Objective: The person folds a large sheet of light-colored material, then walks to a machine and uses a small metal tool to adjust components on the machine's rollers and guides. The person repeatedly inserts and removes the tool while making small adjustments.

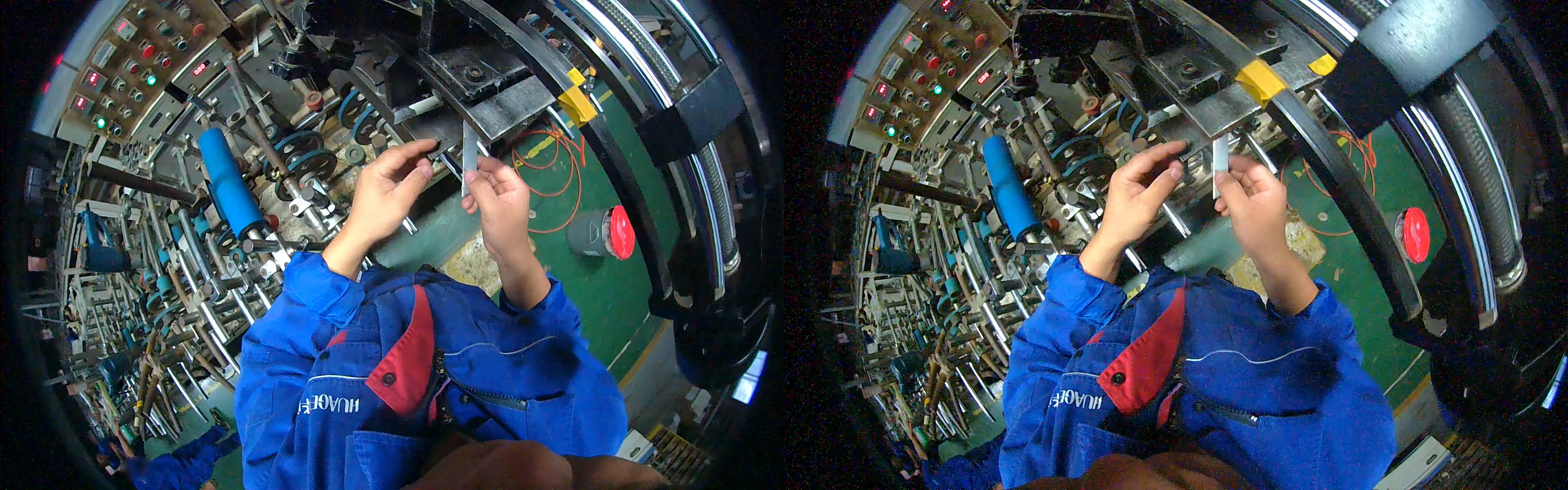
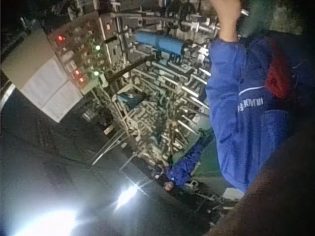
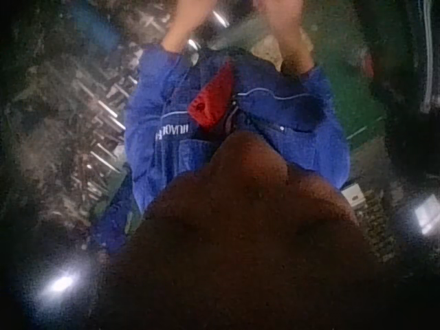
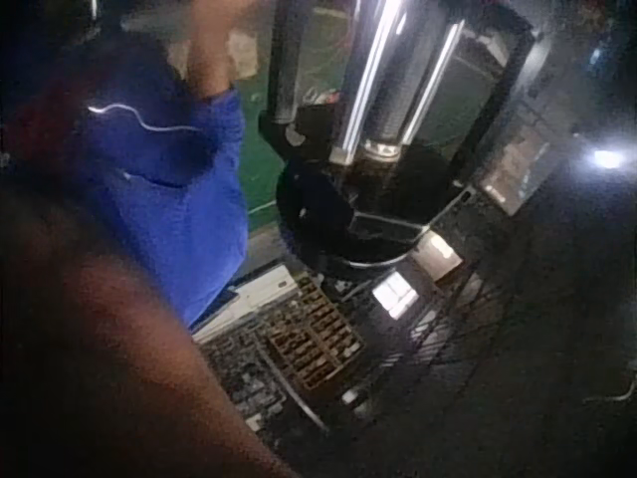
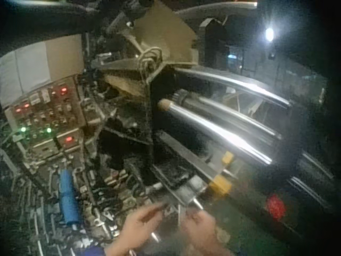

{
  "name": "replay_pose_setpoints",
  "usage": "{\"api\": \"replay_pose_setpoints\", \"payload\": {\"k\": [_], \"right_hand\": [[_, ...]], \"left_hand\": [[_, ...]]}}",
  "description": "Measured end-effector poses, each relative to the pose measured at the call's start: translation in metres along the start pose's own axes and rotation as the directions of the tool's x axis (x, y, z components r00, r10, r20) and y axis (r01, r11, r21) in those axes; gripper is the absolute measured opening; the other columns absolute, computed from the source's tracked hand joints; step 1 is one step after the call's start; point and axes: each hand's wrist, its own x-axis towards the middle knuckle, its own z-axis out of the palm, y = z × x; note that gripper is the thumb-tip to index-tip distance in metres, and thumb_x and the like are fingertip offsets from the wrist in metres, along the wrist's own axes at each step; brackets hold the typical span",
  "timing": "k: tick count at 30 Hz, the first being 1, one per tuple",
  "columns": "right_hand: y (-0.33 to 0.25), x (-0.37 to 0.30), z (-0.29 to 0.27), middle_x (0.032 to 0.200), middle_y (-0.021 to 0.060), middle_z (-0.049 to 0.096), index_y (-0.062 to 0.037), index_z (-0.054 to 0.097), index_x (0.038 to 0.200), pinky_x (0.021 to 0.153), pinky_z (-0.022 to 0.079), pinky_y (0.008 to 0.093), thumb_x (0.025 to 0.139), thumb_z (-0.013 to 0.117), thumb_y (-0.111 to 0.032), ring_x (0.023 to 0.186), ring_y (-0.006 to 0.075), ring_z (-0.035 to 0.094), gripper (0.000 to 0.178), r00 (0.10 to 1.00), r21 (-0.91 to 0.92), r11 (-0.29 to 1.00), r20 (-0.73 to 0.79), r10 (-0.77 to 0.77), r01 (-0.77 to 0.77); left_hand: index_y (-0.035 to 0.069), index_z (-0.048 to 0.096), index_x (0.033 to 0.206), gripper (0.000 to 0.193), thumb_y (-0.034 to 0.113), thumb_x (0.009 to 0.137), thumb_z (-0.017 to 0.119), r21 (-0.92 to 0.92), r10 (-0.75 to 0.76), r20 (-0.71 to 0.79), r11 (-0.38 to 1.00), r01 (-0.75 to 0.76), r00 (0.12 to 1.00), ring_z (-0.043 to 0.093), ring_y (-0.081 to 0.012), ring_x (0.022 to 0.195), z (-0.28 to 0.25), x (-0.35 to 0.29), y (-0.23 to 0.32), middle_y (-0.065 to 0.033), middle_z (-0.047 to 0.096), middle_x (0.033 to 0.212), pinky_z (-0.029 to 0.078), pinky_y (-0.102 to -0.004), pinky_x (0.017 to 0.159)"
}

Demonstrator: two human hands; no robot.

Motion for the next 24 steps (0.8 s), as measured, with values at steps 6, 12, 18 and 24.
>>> {"api": "replay_pose_setpoints", "payload": {"k": [6,12,18,24], "right_hand": [[-0.002,-0.009,-0.001,0.09,0.0046,0.07,0.0044,0.067,0.118,0.057,0.049,0.021,0.098,0.067,-0.007,0.067,0.0064,0.06,0.023,0.999,-0.075,0.997,0.031,0.012,-0.01],[-0.003,-0.006,0.002,0.082,0.0002,0.068,0.004,0.069,0.113,0.056,0.043,0.0207,0.099,0.068,-0.007,0.065,0.0035,0.055,0.018,0.995,-0.102,0.995,0.101,-0.001,0.011],[-0.008,-0.003,0.002,0.08,-0.0019,0.066,0.0037,0.071,0.113,0.056,0.041,0.0201,0.098,0.068,-0.007,0.065,0.0017,0.053,0.018,0.996,-0.174,0.985,0.093,0.005,0.012],[-0.011,0.0,0.0,0.08,-0.0016,0.066,0.0037,0.071,0.115,0.056,0.043,0.0199,0.098,0.067,-0.006,0.065,0.003,0.055,0.02,0.987,-0.258,0.966,0.16,0.023,0.019]], "left_hand": [[0.005,0.066,0.135,0.039,0.008,0.096,0.068,0.121,0.084,-0.027,0.989,-0.08,0.996,0.065,-0.0164,0.107,-0.005,-0.004,-0.011,-0.0083,0.068,0.113,0.051,-0.0303,0.095],[0.006,0.069,0.131,0.038,0.009,0.094,0.068,0.265,0.134,-0.021,0.956,-0.124,0.991,0.066,-0.0217,0.108,-0.009,-0.002,-0.007,-0.0125,0.069,0.118,0.052,-0.033,0.094],[0.005,0.072,0.124,0.032,0.009,0.092,0.067,0.357,0.202,0.006,0.914,-0.191,0.979,0.068,-0.0273,0.108,-0.015,0.001,0.002,-0.0152,0.071,0.117,0.053,-0.0364,0.095],[0.003,0.072,0.121,0.029,0.008,0.092,0.067,0.425,0.286,0.037,0.863,-0.274,0.957,0.068,-0.0322,0.109,-0.017,0.003,0.004,-0.0174,0.072,0.116,0.053,-0.0386,0.096]]}}
